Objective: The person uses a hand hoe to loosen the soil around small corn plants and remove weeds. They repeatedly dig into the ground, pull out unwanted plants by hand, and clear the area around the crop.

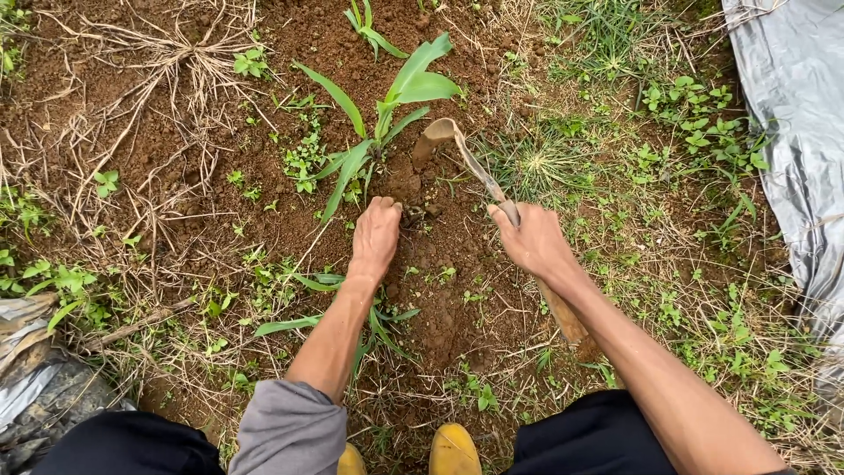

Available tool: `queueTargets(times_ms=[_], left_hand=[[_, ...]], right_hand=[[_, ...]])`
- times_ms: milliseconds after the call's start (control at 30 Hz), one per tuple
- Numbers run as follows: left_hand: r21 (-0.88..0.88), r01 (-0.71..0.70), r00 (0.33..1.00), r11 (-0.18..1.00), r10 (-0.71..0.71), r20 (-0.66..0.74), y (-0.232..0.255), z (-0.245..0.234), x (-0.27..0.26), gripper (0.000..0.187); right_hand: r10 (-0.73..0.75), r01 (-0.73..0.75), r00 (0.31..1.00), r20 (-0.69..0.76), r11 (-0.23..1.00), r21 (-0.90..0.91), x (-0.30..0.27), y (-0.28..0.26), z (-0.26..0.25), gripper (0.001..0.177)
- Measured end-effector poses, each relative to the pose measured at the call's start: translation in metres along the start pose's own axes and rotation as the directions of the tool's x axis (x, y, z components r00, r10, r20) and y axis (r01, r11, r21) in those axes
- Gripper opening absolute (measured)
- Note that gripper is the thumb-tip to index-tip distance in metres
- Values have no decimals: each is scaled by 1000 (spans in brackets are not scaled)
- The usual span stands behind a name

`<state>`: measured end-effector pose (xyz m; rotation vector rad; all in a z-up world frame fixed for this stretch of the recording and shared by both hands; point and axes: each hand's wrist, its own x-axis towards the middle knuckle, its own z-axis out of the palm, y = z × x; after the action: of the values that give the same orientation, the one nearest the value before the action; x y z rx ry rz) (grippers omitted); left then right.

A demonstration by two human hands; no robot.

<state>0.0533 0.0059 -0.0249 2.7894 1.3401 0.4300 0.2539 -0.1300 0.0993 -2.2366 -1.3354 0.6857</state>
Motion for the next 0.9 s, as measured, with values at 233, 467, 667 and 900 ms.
queueTargets(times_ms=[233, 467, 667, 900], left_hand=[[-567, 188, 962, 802, -266, -58, 36, -17, -17, 17], [-399, 69, 954, 914, 57, 296, 101, -52, -51, 40], [72, -111, 852, 991, 58, 520, 99, -49, -73, 60], [-19, -115, 900, 993, 112, 420, 88, -14, -84, 63]], right_hand=[[38, -38, 999, -16, 999, 12, 13, 14, 8, 35], [93, -93, 996, 15, 996, -6, 21, 27, 23, 35], [85, -75, 984, 156, 995, -70, 11, 11, 23, 33], [127, -128, 992, 17, 992, 21, 16, 11, 20, 39]])
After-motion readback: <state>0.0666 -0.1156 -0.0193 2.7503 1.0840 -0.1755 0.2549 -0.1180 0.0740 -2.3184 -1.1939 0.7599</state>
